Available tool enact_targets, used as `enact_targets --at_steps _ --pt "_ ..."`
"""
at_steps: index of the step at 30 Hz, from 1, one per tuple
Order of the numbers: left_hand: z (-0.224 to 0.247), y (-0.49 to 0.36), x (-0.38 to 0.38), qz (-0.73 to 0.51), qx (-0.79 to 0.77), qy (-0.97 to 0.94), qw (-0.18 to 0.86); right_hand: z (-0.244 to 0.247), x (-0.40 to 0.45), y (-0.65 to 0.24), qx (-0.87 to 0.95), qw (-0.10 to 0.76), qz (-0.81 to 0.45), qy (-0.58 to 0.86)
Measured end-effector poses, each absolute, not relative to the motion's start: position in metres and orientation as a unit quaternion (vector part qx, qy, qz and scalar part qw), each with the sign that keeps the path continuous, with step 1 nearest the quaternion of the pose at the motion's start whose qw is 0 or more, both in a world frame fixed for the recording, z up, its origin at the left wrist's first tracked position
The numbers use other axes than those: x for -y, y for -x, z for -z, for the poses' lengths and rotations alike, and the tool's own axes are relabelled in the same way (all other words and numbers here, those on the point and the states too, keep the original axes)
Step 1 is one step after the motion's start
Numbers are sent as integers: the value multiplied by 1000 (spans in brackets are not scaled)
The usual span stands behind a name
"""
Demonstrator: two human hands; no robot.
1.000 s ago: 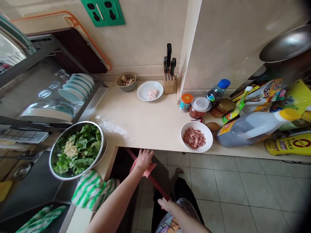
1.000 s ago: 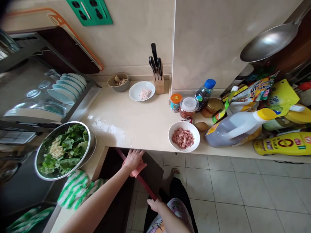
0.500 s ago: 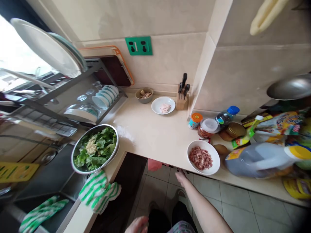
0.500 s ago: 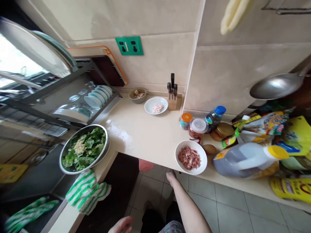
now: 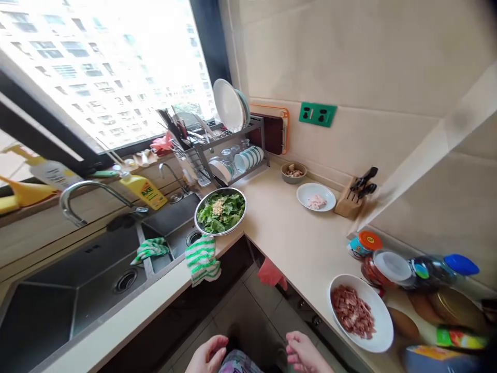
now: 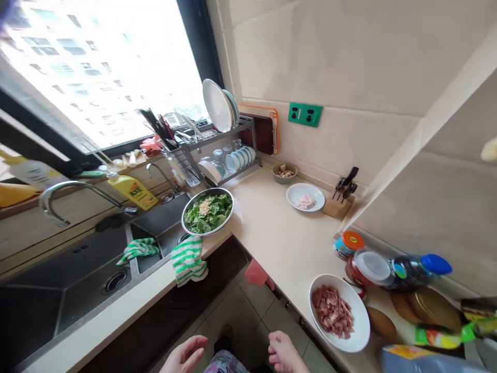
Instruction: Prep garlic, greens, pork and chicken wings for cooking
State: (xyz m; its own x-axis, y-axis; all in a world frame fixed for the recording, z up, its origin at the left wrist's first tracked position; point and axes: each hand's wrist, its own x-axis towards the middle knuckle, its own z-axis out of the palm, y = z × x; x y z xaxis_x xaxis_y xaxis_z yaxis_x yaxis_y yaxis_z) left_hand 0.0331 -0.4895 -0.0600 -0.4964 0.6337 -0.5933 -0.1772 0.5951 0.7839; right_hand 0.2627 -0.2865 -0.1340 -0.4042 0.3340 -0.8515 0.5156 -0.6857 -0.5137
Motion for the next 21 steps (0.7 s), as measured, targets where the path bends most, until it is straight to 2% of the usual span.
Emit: enact_targets --at_steps 3,6,10,12,15,21 --pt "58 -27 481 -459 -754 -129 452 100 259 -256 -375 40 798 -470" --pt "53 -1 467 -494 -763 -99 405 59 192 -231 -355 -59 838 -409" --pt "44 73 435 -544 -759 -28 357 29 73 -189 -313 -261 755 -514" --pt "37 124 410 -582 -747 9 321 29 16 -173 -289 -317 716 -551" --pt "19 195 365 -615 -733 54 285 38 -52 -155 -256 -355 686 -581" --pt "-2 253 307 -577 -716 70 386 53 -120 -131 -201 -388 663 -608"
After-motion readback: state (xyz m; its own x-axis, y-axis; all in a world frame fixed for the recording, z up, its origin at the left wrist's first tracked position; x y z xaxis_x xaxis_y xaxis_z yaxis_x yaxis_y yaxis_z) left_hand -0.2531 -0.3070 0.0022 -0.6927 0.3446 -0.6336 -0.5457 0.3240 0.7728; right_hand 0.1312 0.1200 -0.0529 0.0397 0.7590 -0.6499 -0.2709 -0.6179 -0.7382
